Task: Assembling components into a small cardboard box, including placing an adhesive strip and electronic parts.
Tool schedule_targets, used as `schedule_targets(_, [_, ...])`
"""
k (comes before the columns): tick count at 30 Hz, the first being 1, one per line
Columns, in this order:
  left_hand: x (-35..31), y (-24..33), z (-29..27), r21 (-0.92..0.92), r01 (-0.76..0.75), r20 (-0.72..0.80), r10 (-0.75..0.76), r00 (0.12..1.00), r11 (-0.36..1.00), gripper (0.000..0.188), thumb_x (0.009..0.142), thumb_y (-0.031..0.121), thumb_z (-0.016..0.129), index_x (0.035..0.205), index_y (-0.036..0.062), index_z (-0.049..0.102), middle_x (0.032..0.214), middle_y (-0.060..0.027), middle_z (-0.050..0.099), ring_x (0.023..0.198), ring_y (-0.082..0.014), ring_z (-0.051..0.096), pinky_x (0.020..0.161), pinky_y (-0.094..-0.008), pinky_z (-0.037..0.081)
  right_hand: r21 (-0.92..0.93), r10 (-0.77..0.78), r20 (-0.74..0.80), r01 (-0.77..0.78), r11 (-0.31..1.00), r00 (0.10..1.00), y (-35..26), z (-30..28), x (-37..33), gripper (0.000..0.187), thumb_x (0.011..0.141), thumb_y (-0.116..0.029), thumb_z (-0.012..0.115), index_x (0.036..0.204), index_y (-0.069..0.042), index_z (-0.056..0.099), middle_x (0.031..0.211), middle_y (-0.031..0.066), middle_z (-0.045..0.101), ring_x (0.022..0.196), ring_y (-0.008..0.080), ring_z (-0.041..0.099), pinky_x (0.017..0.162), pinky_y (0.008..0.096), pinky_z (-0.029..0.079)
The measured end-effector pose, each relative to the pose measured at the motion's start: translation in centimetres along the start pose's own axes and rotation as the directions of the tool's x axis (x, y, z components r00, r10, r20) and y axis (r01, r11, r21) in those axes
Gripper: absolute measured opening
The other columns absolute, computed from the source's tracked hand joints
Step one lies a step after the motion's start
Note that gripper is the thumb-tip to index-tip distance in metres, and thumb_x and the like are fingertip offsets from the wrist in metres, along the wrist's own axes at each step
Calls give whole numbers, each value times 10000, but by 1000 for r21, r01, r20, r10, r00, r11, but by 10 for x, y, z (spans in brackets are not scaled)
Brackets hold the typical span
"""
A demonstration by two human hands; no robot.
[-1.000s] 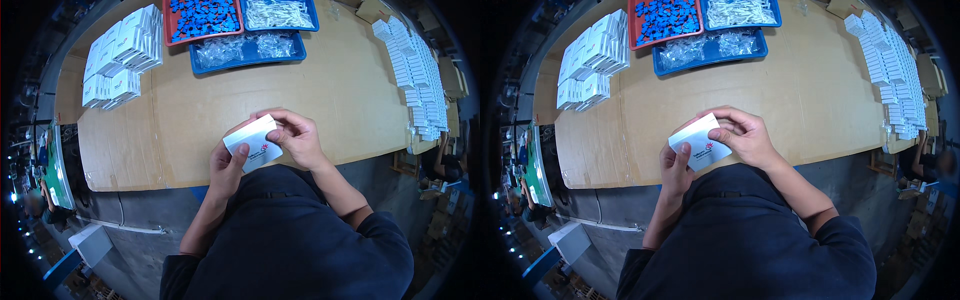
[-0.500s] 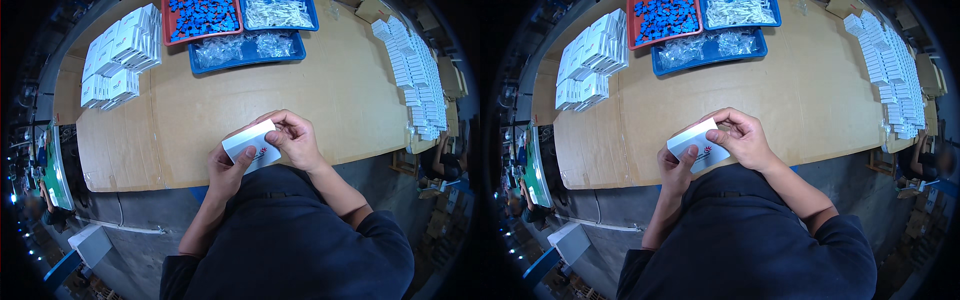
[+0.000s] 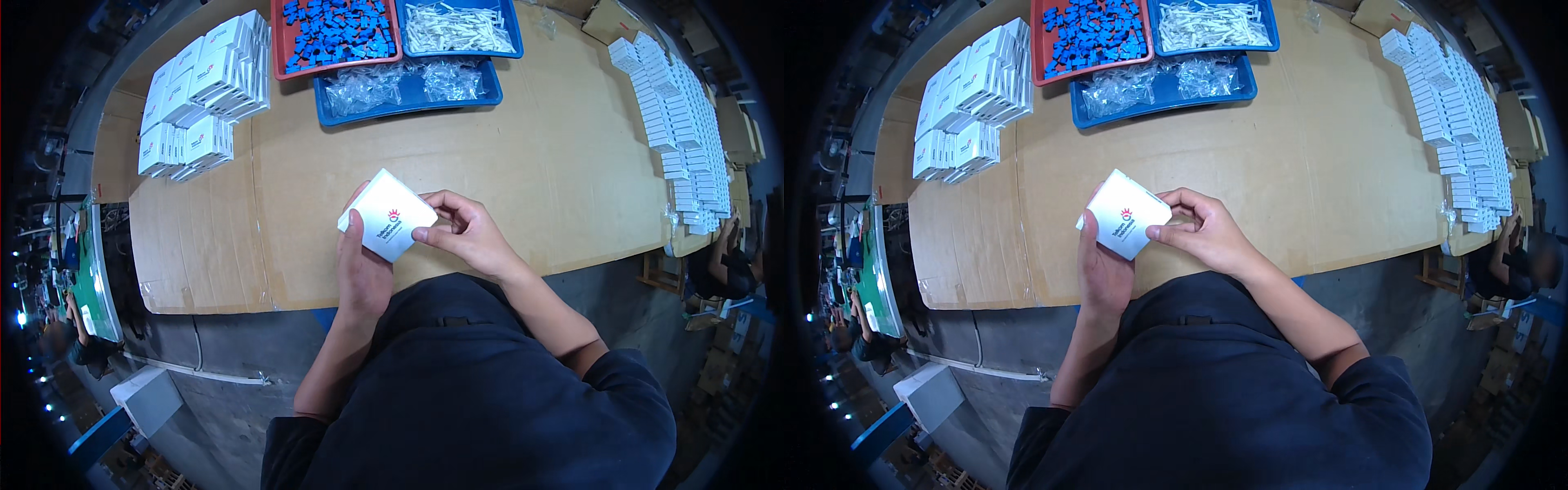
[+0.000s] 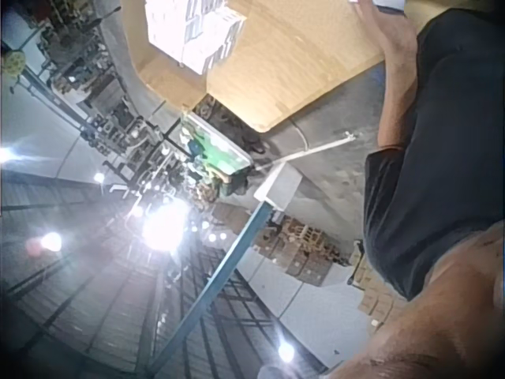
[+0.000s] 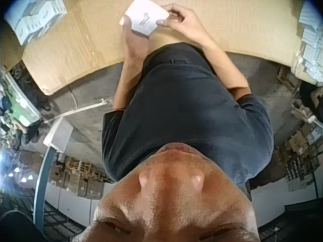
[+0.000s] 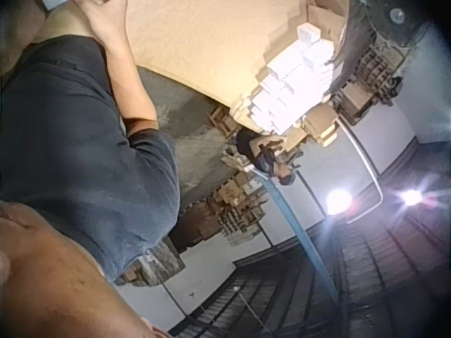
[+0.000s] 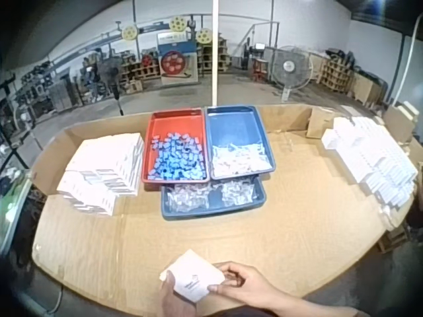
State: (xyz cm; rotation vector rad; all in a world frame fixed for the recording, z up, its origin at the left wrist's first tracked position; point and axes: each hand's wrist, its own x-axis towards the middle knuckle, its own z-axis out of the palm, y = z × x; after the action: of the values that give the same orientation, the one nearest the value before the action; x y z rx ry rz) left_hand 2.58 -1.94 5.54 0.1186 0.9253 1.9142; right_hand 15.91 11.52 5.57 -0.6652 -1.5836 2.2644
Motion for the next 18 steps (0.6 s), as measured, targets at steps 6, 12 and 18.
schedule_targets(6, [7,-3,-1,283,-158,-62,182,981,946,589,1027,182,653,1533,12,404,1408,-99,562,1316,-186,532,1138,-358,386,105,-100,-66,107,989,993,-5,-16,4,413,897,7,796,1242,6,569,1150,88,674,1084,137,677,941,282,570])
schedule_targets(12, [9,17,-4,713,-410,415,129,901,569,592,947,160,780,1443,-37,524,1391,-131,579,1231,-232,602,1061,-350,474,-174,-165,-2,162,971,986,-20,-12,0,455,863,-16,839,1244,12,592,1156,79,687,1057,120,675,922,281,563])
schedule_targets(18, [6,13,-2,350,-268,247,188,951,897,467,943,120,771,1348,-46,606,1398,-159,619,1240,-243,635,1075,-356,510,130,-163,14,160,979,987,-22,-10,-1,464,883,-12,815,1309,0,631,1141,97,717,1153,163,665,1007,312,548])
